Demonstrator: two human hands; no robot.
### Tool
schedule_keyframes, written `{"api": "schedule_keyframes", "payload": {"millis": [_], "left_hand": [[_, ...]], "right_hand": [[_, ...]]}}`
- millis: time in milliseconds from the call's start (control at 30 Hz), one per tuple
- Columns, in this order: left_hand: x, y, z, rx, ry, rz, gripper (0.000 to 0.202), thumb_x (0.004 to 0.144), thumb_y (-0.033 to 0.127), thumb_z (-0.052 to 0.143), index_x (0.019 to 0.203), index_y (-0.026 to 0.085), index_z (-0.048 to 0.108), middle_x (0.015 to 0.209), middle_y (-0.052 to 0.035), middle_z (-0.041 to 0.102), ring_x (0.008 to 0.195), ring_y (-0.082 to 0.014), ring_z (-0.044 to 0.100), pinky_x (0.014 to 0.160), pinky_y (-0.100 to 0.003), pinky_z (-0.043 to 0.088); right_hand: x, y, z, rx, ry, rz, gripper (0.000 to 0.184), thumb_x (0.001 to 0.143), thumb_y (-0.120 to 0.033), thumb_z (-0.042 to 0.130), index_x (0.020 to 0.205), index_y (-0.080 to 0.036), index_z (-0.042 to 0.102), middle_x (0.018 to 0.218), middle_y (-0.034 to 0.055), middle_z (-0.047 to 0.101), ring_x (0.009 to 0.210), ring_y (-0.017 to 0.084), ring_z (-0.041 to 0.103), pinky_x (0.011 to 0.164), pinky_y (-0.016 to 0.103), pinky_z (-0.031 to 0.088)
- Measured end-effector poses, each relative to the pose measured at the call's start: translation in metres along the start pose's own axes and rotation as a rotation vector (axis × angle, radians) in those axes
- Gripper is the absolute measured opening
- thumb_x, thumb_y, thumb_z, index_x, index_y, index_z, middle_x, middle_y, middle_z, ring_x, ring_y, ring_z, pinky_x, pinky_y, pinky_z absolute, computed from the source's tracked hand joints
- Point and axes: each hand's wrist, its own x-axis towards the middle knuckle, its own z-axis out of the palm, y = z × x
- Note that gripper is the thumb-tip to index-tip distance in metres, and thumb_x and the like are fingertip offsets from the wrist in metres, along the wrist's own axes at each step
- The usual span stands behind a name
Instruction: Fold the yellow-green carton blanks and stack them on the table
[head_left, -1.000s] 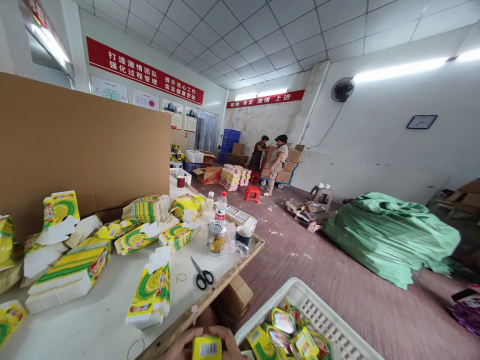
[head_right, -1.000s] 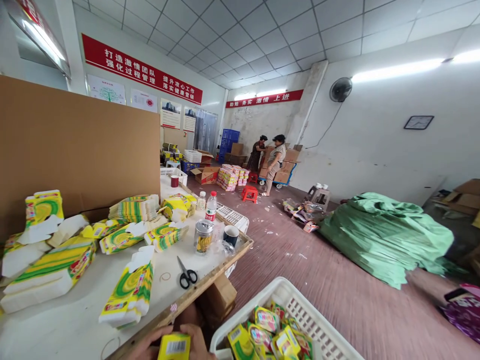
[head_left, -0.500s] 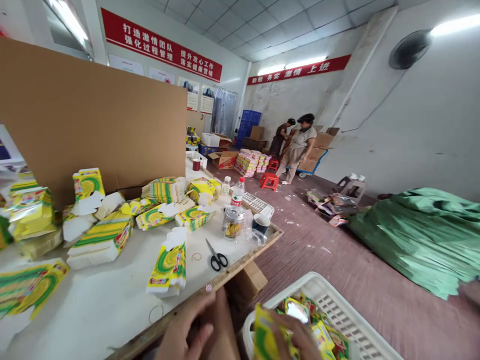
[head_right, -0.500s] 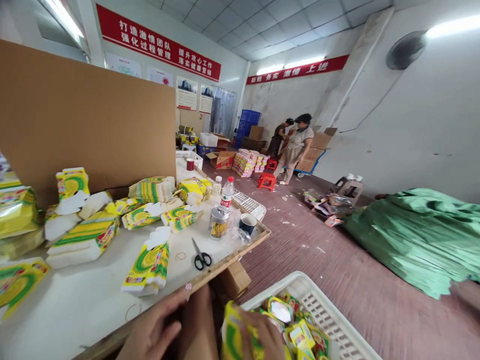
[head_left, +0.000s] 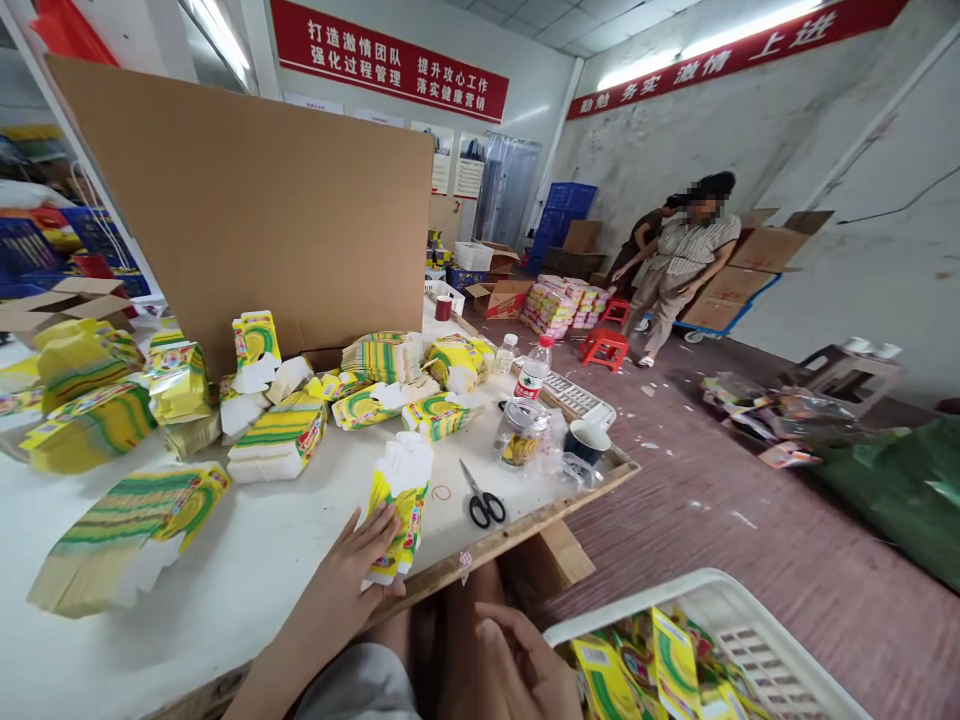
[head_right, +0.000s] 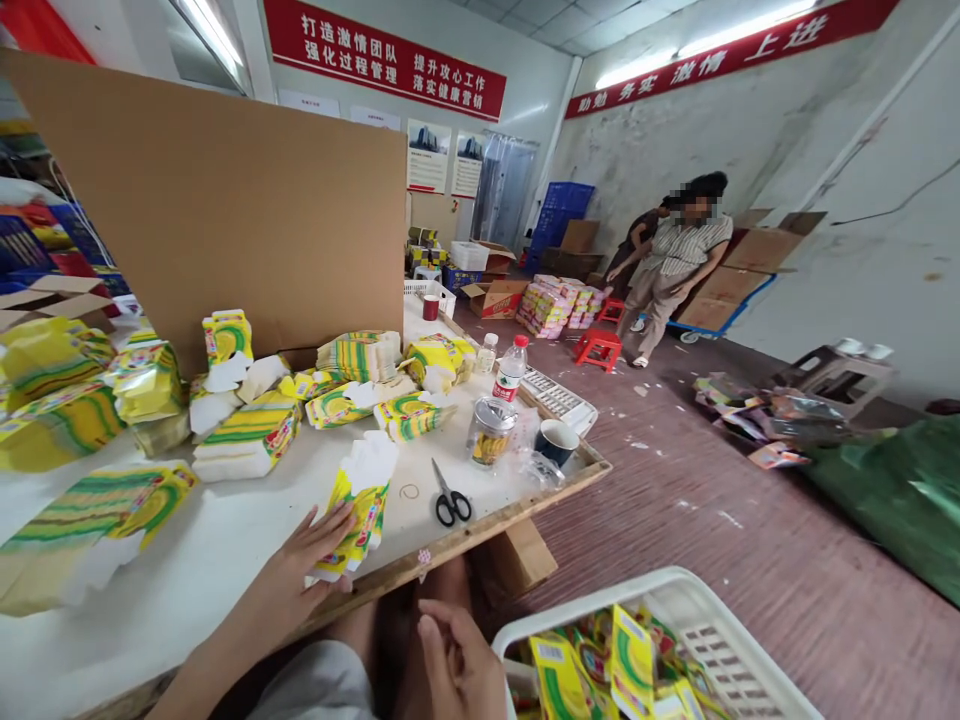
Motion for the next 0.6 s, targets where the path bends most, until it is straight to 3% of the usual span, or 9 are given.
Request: {"api": "schedule_keyframes", "payload": {"millis": [133, 233, 300, 400, 500, 567, 600], "left_hand": [[-0.005, 0.004, -0.006, 0.023, 0.053, 0.113, 0.061, 0.088, 0.005, 0.049, 0.146, 0.024, 0.044, 0.149, -0.0050, 0.053, 0.139, -0.0212, 0.048, 0.118, -0.049, 0.036], [-0.005, 0.018, -0.003, 0.008, 0.126, 0.270, 0.060, 0.092, 0.003, 0.041, 0.147, 0.026, 0.042, 0.148, -0.0037, 0.054, 0.139, -0.0199, 0.048, 0.120, -0.047, 0.032], [-0.006, 0.031, 0.004, -0.055, 0.082, 0.350, 0.054, 0.096, 0.008, 0.041, 0.147, 0.026, 0.044, 0.146, -0.0042, 0.056, 0.138, -0.0208, 0.049, 0.120, -0.045, 0.033], [-0.011, 0.045, 0.021, -0.221, -0.005, 0.387, 0.049, 0.099, 0.020, 0.046, 0.147, 0.027, 0.043, 0.145, -0.0078, 0.056, 0.137, -0.0243, 0.050, 0.119, -0.048, 0.035], [-0.016, 0.052, 0.034, -0.512, 0.080, 0.238, 0.066, 0.091, 0.052, 0.056, 0.150, 0.028, 0.039, 0.157, -0.0106, 0.041, 0.146, -0.0314, 0.036, 0.119, -0.054, 0.031], [-0.015, 0.057, 0.038, -0.755, 0.143, 0.025, 0.079, 0.086, 0.062, 0.056, 0.153, 0.026, 0.036, 0.163, -0.0097, 0.029, 0.150, -0.0329, 0.026, 0.121, -0.053, 0.029], [-0.013, 0.060, 0.039, -0.884, 0.129, -0.102, 0.080, 0.085, 0.065, 0.056, 0.152, 0.025, 0.037, 0.163, -0.0095, 0.030, 0.150, -0.0330, 0.026, 0.120, -0.051, 0.031]], "right_hand": [[0.009, -0.015, 0.024, 0.139, -0.193, 0.093, 0.051, 0.085, -0.064, 0.058, 0.092, -0.018, 0.079, 0.073, 0.0066, 0.074, 0.062, 0.018, 0.061, 0.058, 0.025, 0.049], [0.017, -0.021, 0.038, 0.317, -0.239, 0.116, 0.055, 0.086, -0.064, 0.058, 0.099, -0.015, 0.078, 0.073, 0.0056, 0.073, 0.056, 0.013, 0.055, 0.053, 0.023, 0.045], [0.022, -0.025, 0.042, 0.490, -0.232, 0.156, 0.049, 0.082, -0.061, 0.067, 0.099, -0.016, 0.077, 0.075, 0.0043, 0.073, 0.059, 0.013, 0.057, 0.057, 0.023, 0.047], [0.027, -0.027, 0.037, 0.698, -0.200, 0.221, 0.038, 0.072, -0.053, 0.080, 0.090, -0.020, 0.076, 0.087, 0.0053, 0.077, 0.078, 0.019, 0.068, 0.075, 0.029, 0.055], [0.026, -0.021, 0.024, 0.704, -0.186, 0.248, 0.034, 0.075, -0.051, 0.079, 0.090, -0.020, 0.074, 0.095, 0.0075, 0.079, 0.087, 0.023, 0.071, 0.081, 0.033, 0.056], [0.020, -0.012, 0.018, 0.658, -0.195, 0.246, 0.036, 0.076, -0.051, 0.077, 0.092, -0.019, 0.073, 0.093, 0.0085, 0.079, 0.085, 0.023, 0.072, 0.079, 0.032, 0.056], [0.017, -0.006, 0.016, 0.653, -0.204, 0.247, 0.038, 0.075, -0.052, 0.078, 0.093, -0.019, 0.072, 0.089, 0.0084, 0.079, 0.082, 0.023, 0.073, 0.076, 0.032, 0.057]]}}
